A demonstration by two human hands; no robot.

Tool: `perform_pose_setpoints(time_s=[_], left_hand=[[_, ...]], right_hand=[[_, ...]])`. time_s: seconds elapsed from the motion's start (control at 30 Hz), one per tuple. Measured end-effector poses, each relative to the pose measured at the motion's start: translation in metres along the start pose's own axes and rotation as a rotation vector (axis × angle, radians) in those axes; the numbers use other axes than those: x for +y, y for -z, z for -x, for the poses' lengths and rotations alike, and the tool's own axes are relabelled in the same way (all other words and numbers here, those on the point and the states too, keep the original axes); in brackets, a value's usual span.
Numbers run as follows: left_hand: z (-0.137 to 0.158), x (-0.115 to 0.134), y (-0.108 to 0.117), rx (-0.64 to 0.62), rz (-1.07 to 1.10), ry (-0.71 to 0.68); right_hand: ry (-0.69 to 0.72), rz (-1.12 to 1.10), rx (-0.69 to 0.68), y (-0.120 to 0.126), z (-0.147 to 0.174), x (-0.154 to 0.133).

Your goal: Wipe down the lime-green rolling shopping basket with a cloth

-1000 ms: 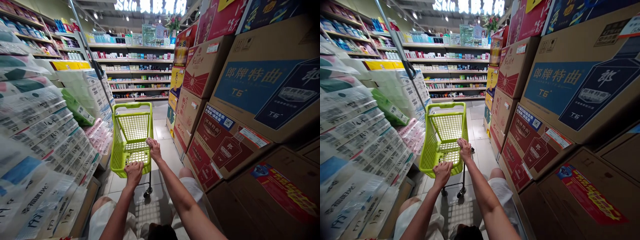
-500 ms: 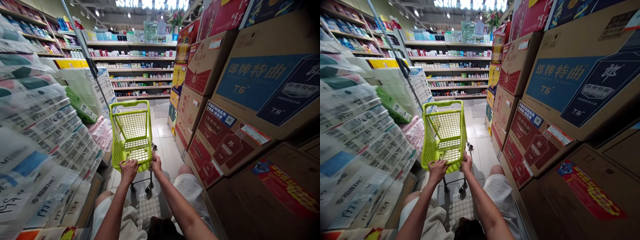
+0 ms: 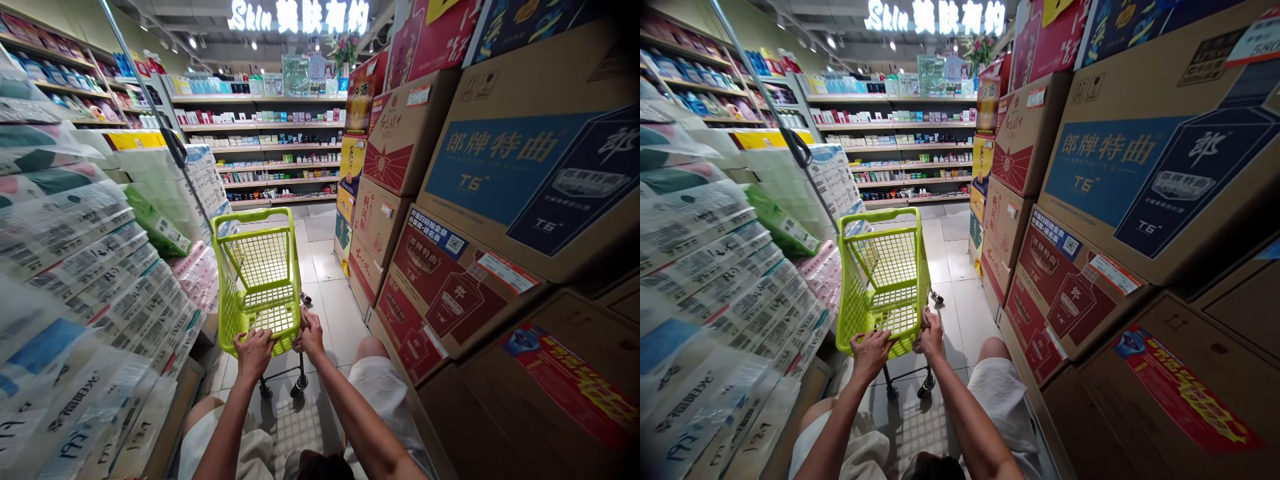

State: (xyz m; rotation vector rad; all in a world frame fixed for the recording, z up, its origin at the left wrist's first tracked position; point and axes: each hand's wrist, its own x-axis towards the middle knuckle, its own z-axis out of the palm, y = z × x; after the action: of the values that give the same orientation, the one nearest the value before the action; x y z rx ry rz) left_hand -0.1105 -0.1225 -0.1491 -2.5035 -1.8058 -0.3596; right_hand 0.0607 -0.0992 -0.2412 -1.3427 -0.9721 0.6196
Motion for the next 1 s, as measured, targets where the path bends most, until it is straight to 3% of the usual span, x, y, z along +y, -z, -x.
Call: perform_pose_setpoints(time_s=[0.13,0.23,0.4,0.5,0.6,0.7,0.83,1.0], left_hand=[[0.003,0.0,0.001,-0.009,-0.016,0.001],[0.004,0.003,0.0,0.006,-0.014,0.009],[0.006,0.014,0.0,0.013,-0.007,0.019],[0.005,0.014,0.004,-0.019,-0.003,0.031],[-0.002,0.0,0.015,-0.183,0.061,-0.003],[-0.008,-0.02,0.026,-0.302,0.066,-0.027],[-0.008,-0.029,0.03,-0.297,-0.052,0.005],[-0.003,-0.013,0.023,-0.266,-0.052,0.031]], right_hand=[[0.166,-0.032,-0.03,-0.005,-0.04,-0.016],[0.09,-0.024,-0.027,-0.009,-0.058,-0.014],[-0.044,0.015,-0.024,0.001,-0.051,-0.002],[0.045,0.007,-0.009,0.015,-0.048,-0.018],[0.229,0.096,-0.099,0.023,-0.046,-0.038],[0.319,0.23,-0.177,0.022,-0.052,-0.05],[0.361,0.31,-0.245,0.014,-0.074,-0.057],[0.329,0.265,-0.223,0.011,-0.084,-0.054]])
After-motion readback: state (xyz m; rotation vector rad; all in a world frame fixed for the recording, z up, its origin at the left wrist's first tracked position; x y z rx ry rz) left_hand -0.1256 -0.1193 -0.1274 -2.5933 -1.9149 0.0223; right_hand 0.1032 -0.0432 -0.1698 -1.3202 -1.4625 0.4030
